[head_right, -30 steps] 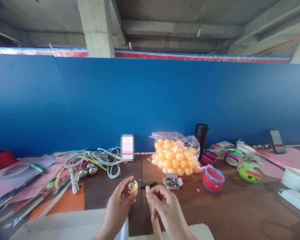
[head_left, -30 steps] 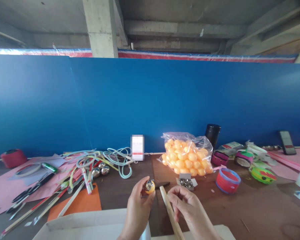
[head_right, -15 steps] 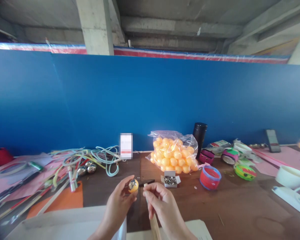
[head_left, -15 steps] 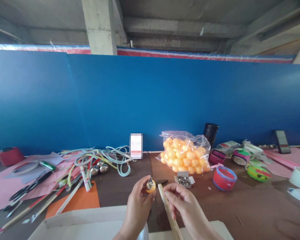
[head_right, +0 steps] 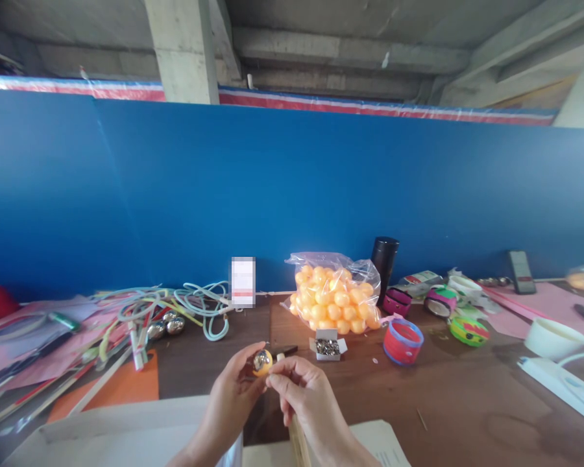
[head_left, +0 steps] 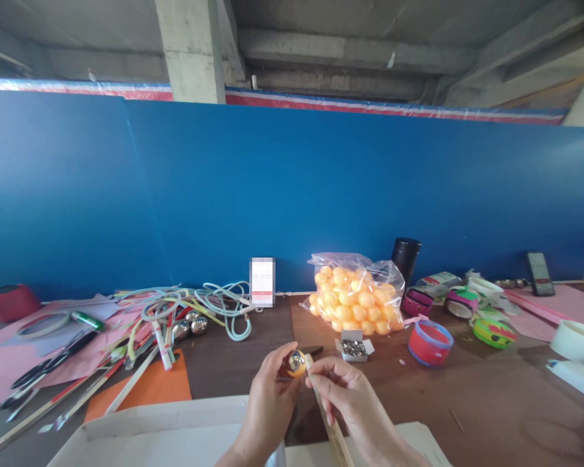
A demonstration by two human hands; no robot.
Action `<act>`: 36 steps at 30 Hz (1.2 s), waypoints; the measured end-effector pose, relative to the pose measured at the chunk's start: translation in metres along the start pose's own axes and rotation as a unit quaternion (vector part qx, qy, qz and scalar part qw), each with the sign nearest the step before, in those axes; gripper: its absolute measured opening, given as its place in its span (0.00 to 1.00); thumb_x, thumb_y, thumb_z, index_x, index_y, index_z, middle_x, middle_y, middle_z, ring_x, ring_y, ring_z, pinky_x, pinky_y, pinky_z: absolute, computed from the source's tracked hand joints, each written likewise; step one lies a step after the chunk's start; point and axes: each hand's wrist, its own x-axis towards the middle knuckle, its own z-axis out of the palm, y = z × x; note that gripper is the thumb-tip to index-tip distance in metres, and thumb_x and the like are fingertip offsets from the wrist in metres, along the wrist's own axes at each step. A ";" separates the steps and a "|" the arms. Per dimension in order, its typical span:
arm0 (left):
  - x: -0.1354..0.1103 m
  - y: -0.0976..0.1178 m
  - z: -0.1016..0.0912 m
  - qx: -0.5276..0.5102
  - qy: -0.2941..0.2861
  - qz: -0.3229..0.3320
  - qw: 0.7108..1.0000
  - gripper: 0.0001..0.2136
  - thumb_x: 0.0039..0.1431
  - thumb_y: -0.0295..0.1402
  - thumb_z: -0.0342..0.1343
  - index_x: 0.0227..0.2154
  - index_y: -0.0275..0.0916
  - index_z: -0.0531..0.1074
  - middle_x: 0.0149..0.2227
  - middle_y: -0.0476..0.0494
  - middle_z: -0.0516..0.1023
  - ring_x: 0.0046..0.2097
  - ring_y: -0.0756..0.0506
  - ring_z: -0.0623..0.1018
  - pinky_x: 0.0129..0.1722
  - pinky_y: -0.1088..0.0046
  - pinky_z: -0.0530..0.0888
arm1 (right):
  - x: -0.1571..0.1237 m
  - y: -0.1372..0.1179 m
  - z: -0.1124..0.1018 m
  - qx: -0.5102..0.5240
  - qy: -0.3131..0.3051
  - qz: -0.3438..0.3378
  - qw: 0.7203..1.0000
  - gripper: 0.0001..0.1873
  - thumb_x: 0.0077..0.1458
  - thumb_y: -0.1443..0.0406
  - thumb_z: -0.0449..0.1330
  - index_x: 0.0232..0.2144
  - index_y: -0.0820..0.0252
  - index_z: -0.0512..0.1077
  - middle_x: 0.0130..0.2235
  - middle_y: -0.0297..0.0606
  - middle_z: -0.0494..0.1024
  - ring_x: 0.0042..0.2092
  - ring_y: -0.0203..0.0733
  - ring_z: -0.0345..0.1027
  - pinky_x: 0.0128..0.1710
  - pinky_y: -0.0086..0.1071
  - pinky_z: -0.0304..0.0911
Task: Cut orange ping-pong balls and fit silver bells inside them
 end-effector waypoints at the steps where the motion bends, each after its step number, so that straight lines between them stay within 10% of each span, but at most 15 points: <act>1: -0.001 0.001 0.000 0.007 -0.002 0.009 1.000 0.20 0.49 0.27 0.56 0.47 0.43 0.69 0.46 0.43 0.74 0.40 0.46 0.77 0.35 0.72 0.76 | 0.000 0.000 0.000 0.007 0.001 0.000 1.000 0.12 0.48 0.58 0.65 0.29 0.63 0.73 0.16 0.26 0.68 0.15 0.26 0.55 0.16 0.22 0.53; 36: -0.010 0.025 -0.002 0.116 -0.034 0.063 0.991 0.20 0.52 0.25 0.50 0.49 0.45 0.68 0.49 0.42 0.72 0.47 0.44 0.74 0.43 0.69 0.74 | 0.001 -0.003 0.001 0.102 0.034 0.076 0.991 0.16 0.41 0.57 0.69 0.24 0.60 0.68 0.13 0.21 0.61 0.15 0.23 0.45 0.13 0.20 0.40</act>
